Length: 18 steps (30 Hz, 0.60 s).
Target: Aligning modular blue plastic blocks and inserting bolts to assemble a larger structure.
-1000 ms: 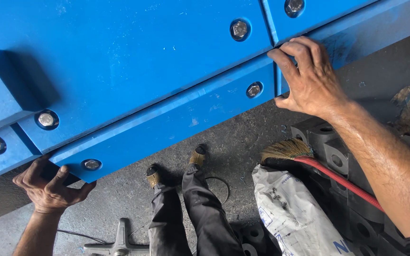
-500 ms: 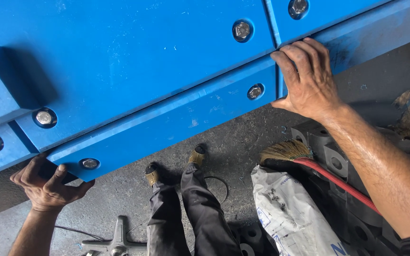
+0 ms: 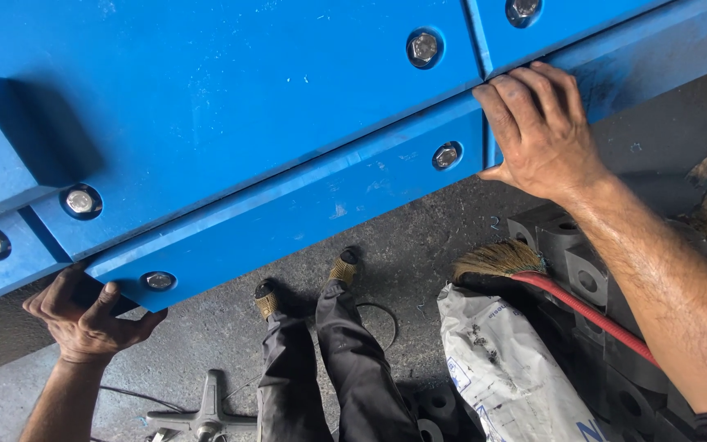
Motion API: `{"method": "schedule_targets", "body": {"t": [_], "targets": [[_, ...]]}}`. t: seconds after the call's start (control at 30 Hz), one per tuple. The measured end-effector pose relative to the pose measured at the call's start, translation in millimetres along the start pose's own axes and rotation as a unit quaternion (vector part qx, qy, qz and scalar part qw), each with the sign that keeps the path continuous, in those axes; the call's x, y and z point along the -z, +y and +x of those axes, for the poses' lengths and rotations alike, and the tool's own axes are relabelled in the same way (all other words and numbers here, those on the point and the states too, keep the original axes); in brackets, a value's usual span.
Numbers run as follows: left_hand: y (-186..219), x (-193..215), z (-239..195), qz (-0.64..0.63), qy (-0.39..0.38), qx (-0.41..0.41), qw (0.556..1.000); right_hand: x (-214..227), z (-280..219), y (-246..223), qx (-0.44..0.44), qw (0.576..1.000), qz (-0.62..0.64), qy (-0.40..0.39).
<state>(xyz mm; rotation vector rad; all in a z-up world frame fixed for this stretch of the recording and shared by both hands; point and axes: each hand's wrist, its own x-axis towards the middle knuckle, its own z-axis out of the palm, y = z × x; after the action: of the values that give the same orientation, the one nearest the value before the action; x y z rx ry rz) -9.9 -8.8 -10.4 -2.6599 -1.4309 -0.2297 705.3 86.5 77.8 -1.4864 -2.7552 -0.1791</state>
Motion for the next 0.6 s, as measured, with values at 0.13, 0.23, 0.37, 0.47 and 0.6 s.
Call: {"method": "schedule_targets", "body": {"t": [0.13, 0.23, 0.37, 0.47, 0.6], "targets": [[5.9, 8.2, 11.6, -0.012, 0.012, 0.003, 1.000, 3.4, 4.7, -4.2, -0.001, 1.000, -0.021, -0.006], [8.7, 10.3, 17.0, -0.018, 0.027, 0.000, 0.999, 0.4, 2.5, -5.5, -0.010, 1.000, -0.027, -0.009], [7.8, 8.9, 17.8, -0.018, 0.028, -0.005, 0.999, -1.6, 0.8, -4.4, 0.004, 0.999, -0.033, 0.010], [4.7, 5.0, 10.1, -0.013, 0.023, 0.005, 1.000, -5.6, -1.6, -3.7, 0.002, 0.999, -0.036, -0.007], [2.7, 7.2, 9.5, -0.031, 0.007, -0.005, 0.999, -7.1, -4.7, -4.2, 0.001, 1.000, -0.025, -0.006]]}}
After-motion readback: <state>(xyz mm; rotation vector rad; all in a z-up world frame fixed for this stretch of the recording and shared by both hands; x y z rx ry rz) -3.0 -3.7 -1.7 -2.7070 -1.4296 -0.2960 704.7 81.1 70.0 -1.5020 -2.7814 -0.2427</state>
